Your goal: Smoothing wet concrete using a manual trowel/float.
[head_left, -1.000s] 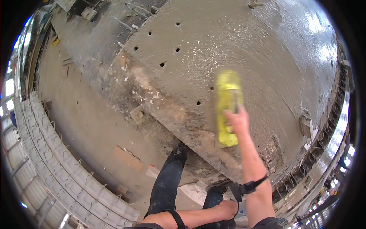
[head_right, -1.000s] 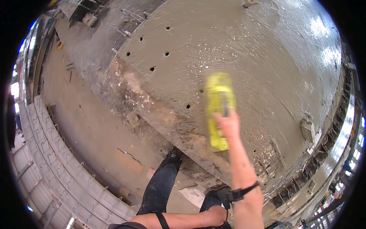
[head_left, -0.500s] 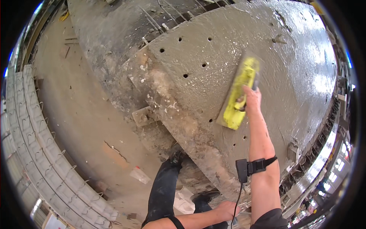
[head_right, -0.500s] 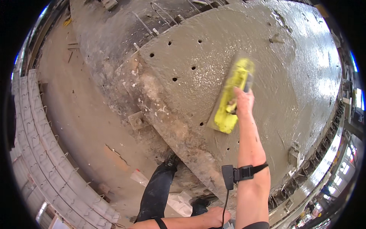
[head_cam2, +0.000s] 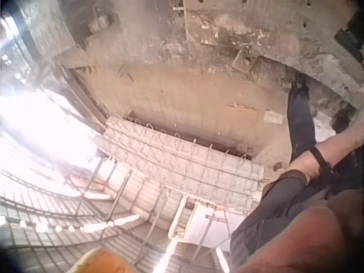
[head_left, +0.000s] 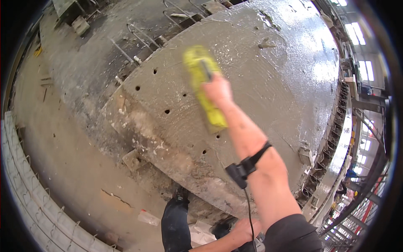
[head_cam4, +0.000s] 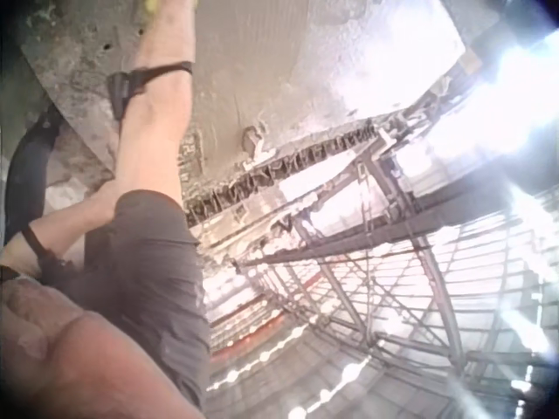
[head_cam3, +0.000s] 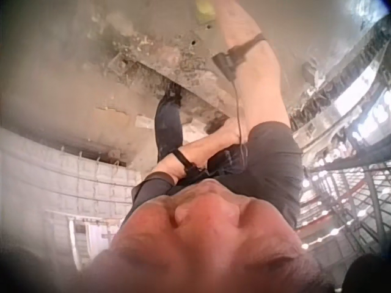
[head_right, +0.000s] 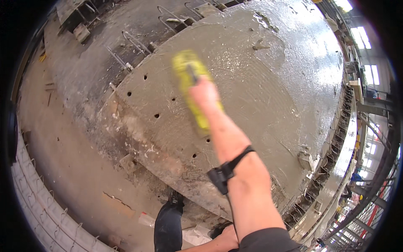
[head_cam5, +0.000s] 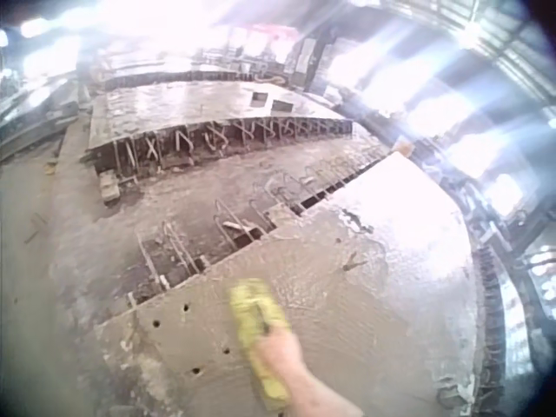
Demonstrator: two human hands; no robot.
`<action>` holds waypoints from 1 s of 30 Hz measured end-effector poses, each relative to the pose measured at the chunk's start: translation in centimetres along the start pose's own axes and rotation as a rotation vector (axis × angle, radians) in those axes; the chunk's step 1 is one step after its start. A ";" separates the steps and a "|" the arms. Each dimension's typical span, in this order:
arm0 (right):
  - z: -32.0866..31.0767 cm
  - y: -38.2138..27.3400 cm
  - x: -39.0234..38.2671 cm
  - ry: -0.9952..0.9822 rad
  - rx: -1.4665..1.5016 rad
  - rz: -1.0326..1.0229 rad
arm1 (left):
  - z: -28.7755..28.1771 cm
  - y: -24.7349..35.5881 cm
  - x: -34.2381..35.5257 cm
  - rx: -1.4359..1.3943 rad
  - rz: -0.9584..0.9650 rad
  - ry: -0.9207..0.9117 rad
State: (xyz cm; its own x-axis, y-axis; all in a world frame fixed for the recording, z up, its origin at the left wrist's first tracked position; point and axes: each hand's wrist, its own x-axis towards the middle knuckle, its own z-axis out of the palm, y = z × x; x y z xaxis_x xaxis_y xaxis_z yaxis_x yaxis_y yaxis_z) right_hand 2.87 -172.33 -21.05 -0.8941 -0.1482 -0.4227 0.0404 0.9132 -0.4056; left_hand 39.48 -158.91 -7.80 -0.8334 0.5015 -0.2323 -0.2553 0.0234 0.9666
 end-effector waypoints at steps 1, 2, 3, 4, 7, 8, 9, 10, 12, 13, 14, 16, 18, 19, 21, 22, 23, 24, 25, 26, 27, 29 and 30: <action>-2.2 2.6 0.8 0.050 0.206 0.165 | -0.4 0.0 0.1 0.004 0.000 0.003; -4.1 5.0 1.5 0.124 0.168 0.293 | -0.6 0.1 0.3 0.024 -0.051 -0.120; -6.2 9.2 2.5 0.236 0.376 0.408 | -0.5 0.6 1.0 0.036 -0.077 -0.246; -7.6 14.9 4.4 0.362 0.370 0.440 | 0.0 0.7 1.6 0.056 -0.075 -0.283; -6.8 16.1 4.2 0.336 0.854 0.406 | -1.7 0.7 1.4 -0.031 -0.052 -0.159; -6.3 15.0 4.7 0.249 0.928 0.353 | -2.4 1.0 1.9 -0.030 -0.053 -0.148; -6.2 13.7 4.9 0.163 0.991 0.301 | -3.7 2.2 2.8 0.000 -0.178 -0.312; -5.4 10.1 4.9 0.110 0.951 0.231 | -4.4 2.6 3.1 0.027 -0.323 -0.474; -3.7 4.6 5.9 -0.089 0.860 0.139 | -2.4 0.9 2.2 -0.017 -0.217 -0.298; -2.1 2.3 5.5 -0.166 0.826 0.081 | -1.7 0.3 1.9 -0.047 -0.095 -0.137; -0.9 0.1 5.0 -0.229 0.781 0.020 | -1.7 0.6 2.4 -0.054 -0.099 -0.125; 1.8 -4.0 1.9 -0.456 0.469 0.047 | -2.1 1.4 3.5 -0.011 -0.194 -0.258; 4.7 -8.1 -2.9 -0.565 0.366 0.038 | -1.1 1.3 3.3 -0.095 -0.120 -0.086; 5.3 -10.3 -6.0 -0.628 0.299 -0.024 | -0.6 1.1 2.9 -0.150 -0.077 0.036; 10.0 -10.7 -9.2 -0.645 0.053 -0.397 | 0.0 1.0 2.8 -0.228 -0.011 0.155; 11.3 -10.7 -10.7 -0.756 -0.028 -0.524 | 0.4 0.7 2.8 -0.246 0.003 0.178; 12.0 -11.1 -11.9 -0.772 -0.058 -0.571 | 0.8 0.6 2.6 -0.268 0.002 0.201; 11.6 -11.2 -12.6 -0.719 -0.035 -0.538 | 0.8 0.7 3.0 -0.250 0.009 0.200; 11.0 -11.0 -13.1 -0.668 -0.012 -0.503 | 0.8 0.8 3.2 -0.250 0.018 0.209; 10.2 -10.6 -12.6 -0.619 -0.048 -0.460 | 1.3 1.1 3.4 -0.255 0.023 0.219; 9.5 -10.6 -11.4 -0.567 -0.077 -0.422 | 1.1 1.2 3.1 -0.263 0.024 0.241; 8.1 -9.7 -8.3 -0.520 0.039 -0.311 | 1.6 1.3 2.6 -0.302 0.002 0.317; 8.0 -9.4 -7.7 -0.520 0.039 -0.313 | 1.8 1.2 2.5 -0.344 -0.019 0.376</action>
State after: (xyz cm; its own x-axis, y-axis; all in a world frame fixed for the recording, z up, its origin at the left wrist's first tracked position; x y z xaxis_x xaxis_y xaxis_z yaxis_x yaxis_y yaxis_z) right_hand 12.96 -182.84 -20.48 -0.5316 -0.5822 -0.6152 -0.1641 0.7834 -0.5995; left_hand 37.99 -156.05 -7.03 -0.9296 0.1564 -0.3338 -0.3662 -0.2883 0.8847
